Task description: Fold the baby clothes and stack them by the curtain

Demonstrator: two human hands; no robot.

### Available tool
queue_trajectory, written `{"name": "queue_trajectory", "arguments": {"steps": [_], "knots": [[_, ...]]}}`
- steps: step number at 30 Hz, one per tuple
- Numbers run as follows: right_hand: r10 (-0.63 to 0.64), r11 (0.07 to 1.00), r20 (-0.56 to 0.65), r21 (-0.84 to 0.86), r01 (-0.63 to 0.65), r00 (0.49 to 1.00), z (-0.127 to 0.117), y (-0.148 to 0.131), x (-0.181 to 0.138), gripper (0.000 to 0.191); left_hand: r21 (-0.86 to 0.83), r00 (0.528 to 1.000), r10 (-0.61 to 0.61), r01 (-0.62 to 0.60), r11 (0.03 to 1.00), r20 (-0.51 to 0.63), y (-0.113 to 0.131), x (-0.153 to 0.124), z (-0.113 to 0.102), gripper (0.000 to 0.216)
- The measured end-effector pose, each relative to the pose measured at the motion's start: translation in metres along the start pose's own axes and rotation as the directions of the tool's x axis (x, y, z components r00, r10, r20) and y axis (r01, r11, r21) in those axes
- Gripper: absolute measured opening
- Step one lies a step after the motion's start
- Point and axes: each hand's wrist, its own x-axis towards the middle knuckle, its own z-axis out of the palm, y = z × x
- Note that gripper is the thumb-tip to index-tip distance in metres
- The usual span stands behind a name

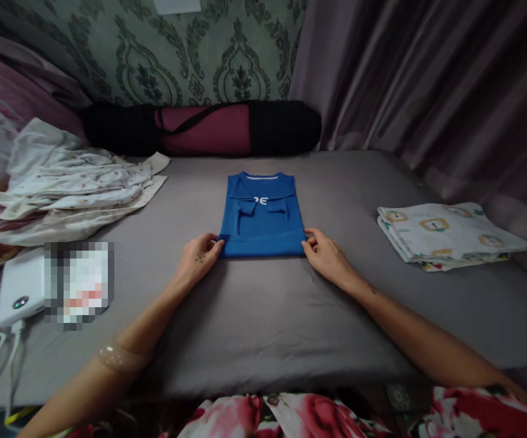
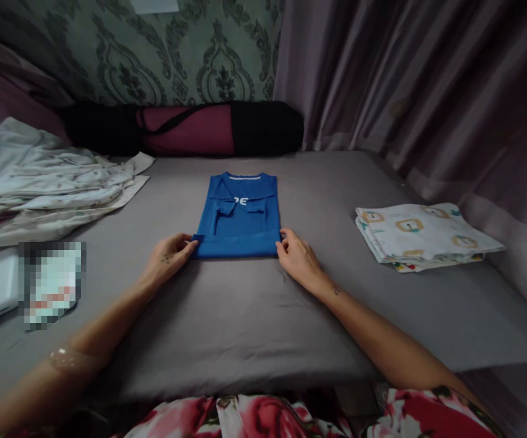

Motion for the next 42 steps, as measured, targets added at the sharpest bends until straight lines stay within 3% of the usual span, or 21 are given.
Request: {"name": "queue_trajectory", "arguments": {"steps": [6,12,19,22,25,27,29,32,35,42], "knots": [[-0.030,0.987,0.042,-0.159,0.037,0.999,-0.001,-0.003,-0.002,0.040,0.056,1.000,0.000,0.001,0.998,-0.018,0.008,0.000,-0.001,0.037],[-0.005,0.981,0.062,-0.192,0.017,0.998,-0.001,-0.004,-0.004,0.047,0.017,0.998,0.063,-0.062,0.998,-0.029,0.008,-0.002,0.000,0.038],[0.018,0.961,0.112,-0.277,0.014,0.994,-0.007,-0.011,-0.005,0.045,0.190,0.996,0.040,-0.025,0.982,-0.074,0.001,0.004,0.006,0.029],[0.011,0.926,0.127,-0.375,0.037,0.992,-0.011,-0.017,-0.009,0.044,0.267,0.978,0.158,-0.118,0.956,-0.136,-0.004,0.002,0.005,0.031],[-0.109,0.860,0.098,-0.489,0.143,0.989,-0.008,-0.024,-0.013,0.041,0.362,0.912,0.378,-0.302,0.882,-0.159,-0.003,-0.004,0.003,0.033],[-0.281,0.812,0.135,-0.494,0.310,0.950,-0.002,-0.028,-0.014,0.043,0.386,0.869,0.489,-0.426,0.819,-0.079,0.004,-0.009,0.003,0.037],[-0.448,0.753,0.215,-0.432,0.496,0.868,0.006,-0.031,-0.013,0.046,0.374,0.828,0.558,-0.537,0.756,0.063,0.012,-0.013,0.007,0.044],[-0.560,0.694,0.325,-0.319,0.646,0.762,0.016,-0.035,-0.009,0.054,0.366,0.773,0.583,-0.634,0.681,0.252,0.022,-0.018,0.017,0.056],[-0.562,0.696,0.399,-0.245,0.675,0.724,0.021,-0.038,-0.007,0.058,0.377,0.756,0.560,-0.655,0.655,0.340,0.022,-0.019,0.027,0.063],[-0.508,0.731,0.478,-0.202,0.652,0.717,0.023,-0.037,-0.003,0.056,0.377,0.765,0.510,-0.641,0.669,0.394,0.008,-0.015,0.037,0.064]]}}
